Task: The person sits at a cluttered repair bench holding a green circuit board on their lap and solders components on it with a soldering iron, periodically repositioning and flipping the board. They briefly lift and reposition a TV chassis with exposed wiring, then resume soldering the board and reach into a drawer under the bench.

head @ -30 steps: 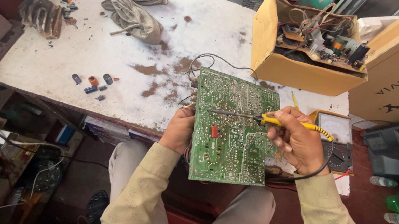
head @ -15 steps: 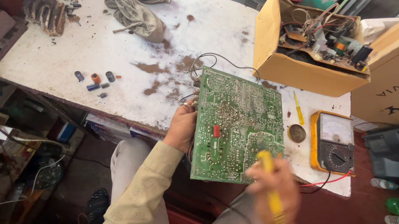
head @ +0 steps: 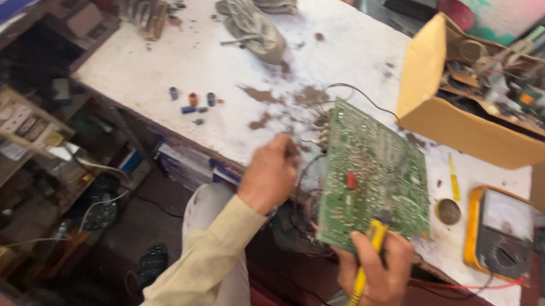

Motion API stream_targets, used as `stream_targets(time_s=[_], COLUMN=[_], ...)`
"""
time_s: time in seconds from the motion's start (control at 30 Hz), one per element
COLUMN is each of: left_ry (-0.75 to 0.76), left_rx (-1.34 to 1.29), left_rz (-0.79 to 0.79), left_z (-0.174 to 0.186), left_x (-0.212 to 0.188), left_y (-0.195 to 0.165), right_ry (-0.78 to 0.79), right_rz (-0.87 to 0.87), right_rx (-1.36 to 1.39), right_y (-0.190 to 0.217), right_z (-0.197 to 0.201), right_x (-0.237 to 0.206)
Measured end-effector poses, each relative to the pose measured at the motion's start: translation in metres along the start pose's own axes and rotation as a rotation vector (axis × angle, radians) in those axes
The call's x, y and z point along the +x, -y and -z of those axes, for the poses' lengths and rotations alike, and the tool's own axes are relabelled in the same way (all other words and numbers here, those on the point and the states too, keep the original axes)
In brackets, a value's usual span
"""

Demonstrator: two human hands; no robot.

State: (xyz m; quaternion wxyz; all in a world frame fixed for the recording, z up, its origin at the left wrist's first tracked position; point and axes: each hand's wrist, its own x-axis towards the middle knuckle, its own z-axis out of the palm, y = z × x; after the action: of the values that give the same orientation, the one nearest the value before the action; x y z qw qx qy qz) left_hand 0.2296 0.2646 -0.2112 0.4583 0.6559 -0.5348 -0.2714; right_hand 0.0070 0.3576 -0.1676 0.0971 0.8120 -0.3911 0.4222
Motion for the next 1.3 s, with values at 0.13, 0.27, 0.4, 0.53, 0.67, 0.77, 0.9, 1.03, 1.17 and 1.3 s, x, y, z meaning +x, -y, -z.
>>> stream_targets(time_s=[0.13, 0.27, 0.4, 0.53, 0.67, 0.77, 0.9, 1.03, 1.17, 1.3], left_ry=[-0.291, -0.445, -0.438, -0.374, -0.126, 0.037, 0.172, 0.400, 0.295, 0.162], left_rx=[0.540, 0.683, 0.718, 0.393, -0.108, -0.298, -0.472, -0.678, -0.492, -0.271], left_rz=[0.011, -0.243, -0.289, -0.303, -0.434, -0.455, -0.371, -0.166, -0.323, -0.422], left_z=[0.057, 0.076, 0.078, 0.062, 0.024, 0.005, -0.005, -0.008, -0.012, -0.020], left_x=[0.029, 0.044, 0.047, 0.036, 0.010, -0.004, -0.004, -0.004, -0.014, -0.019], left_y=[0.024, 0.047, 0.060, 0.047, 0.010, -0.015, -0.035, -0.042, -0.038, -0.029], right_ry=[-0.028, -0.038, -0.090, -0.165, -0.309, -0.458, -0.622, -0.668, -0.741, -0.745], right_rz=[-0.065, -0.052, -0.056, -0.128, -0.248, -0.372, -0.575, -0.726, -0.679, -0.597], right_rx=[0.008, 0.000, -0.048, -0.163, -0.252, -0.102, 0.188, 0.408, 0.514, 0.217], right_y=[0.003, 0.004, 0.004, -0.002, -0.015, -0.033, -0.073, -0.111, -0.126, -0.134], right_z=[-0.008, -0.009, -0.007, 0.000, 0.014, 0.025, 0.029, 0.012, -0.013, -0.030], right_x=[0.002, 0.006, 0.020, 0.042, 0.061, 0.066, 0.058, 0.043, 0.029, 0.026])
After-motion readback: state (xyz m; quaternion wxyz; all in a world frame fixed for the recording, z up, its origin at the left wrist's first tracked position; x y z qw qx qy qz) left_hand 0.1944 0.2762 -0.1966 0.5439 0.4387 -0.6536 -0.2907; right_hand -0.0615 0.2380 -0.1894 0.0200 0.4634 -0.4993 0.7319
